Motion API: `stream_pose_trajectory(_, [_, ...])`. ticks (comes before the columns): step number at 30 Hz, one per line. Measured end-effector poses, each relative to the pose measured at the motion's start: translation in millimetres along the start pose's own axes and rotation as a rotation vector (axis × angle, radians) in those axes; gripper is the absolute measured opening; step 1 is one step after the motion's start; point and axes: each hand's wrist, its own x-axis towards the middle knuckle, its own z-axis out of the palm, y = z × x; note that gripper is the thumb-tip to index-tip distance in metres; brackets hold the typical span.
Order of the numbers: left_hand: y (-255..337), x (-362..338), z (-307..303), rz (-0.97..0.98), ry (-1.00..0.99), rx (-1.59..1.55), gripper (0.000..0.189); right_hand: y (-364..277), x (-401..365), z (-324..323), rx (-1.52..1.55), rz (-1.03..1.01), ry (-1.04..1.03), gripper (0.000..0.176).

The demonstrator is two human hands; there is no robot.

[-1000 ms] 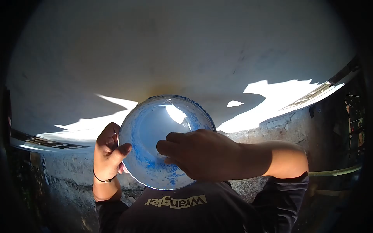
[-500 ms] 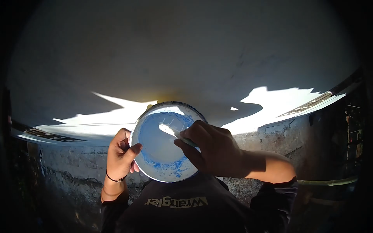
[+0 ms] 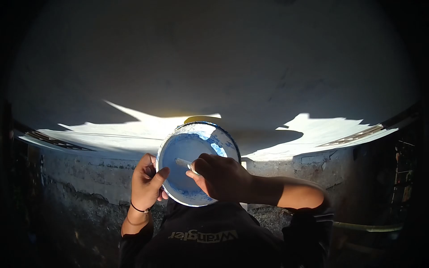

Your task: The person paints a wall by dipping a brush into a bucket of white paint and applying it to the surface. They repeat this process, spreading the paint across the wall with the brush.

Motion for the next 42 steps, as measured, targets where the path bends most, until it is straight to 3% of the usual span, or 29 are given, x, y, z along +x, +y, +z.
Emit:
stream_pose_trajectory(1, [-1, 0, -1, 0.011, 0.001, -0.002, 0.017, 5, 1, 3, 0.099, 0.027, 0.06, 0.026])
stream_pose_trajectory(3, [0, 1, -4, 0.028, 0.003, -0.005, 0.018, 1, 1, 12, -0.133, -0.277, 0.099, 0.027])
stream_pose_trajectory(5, [3, 2, -10, 0.024, 0.003, -0.003, 0.018, -2, 8, -1, 0.096, 0.124, 0.032, 0.023])
stream_pose_trajectory(8, [8, 3, -23, 0.018, 0.01, -0.031, 0.018, -11, 10, -2, 0.004, -0.072, 0.137, 0.019])
stream_pose_trajectory(10, [13, 1, -37, 0.028, 0.011, -0.033, 0.019, -14, 13, -13, 0.034, 0.12, 0.367, 0.016])
stream_pose_trajectory(11, [17, 1, -45, 0.042, 0.014, -0.04, 0.019, -19, 15, -16, 0.354, 0.348, 0.495, 0.013])
stream_pose_trajectory(13, [28, -3, -61, 0.047, 0.019, -0.044, 0.019, -27, 23, -25, 0.709, 0.487, 0.675, 0.011])
stream_pose_trajectory(20, [114, -17, -115, 0.066, -0.135, 0.024, 0.021, -52, 53, -61, 1.094, 0.456, 0.873, 0.014])
stream_pose_trajectory(24, [139, -26, -139, 0.077, -0.173, 0.058, 0.023, -73, 76, -56, 1.294, 0.438, 0.757, 0.018])
stream_pose_trajectory(27, [147, -33, -152, 0.017, -0.161, 0.03, 0.021, -92, 100, -70, 1.248, 0.261, 0.695, 0.02])
stream_pose_trajectory(32, [166, -45, -172, 0.113, -0.232, -0.124, 0.018, -150, 162, -137, 0.825, -0.252, 0.683, 0.017])
stream_pose_trajectory(36, [188, -58, -169, 0.19, -0.192, -0.116, 0.016, -212, 208, -197, 0.353, -0.309, 0.748, 0.019])
stream_pose_trajectory(42, [167, -51, -170, 0.238, -0.205, -0.041, 0.019, -300, 239, -250, -0.384, -0.449, 0.696, 0.02])
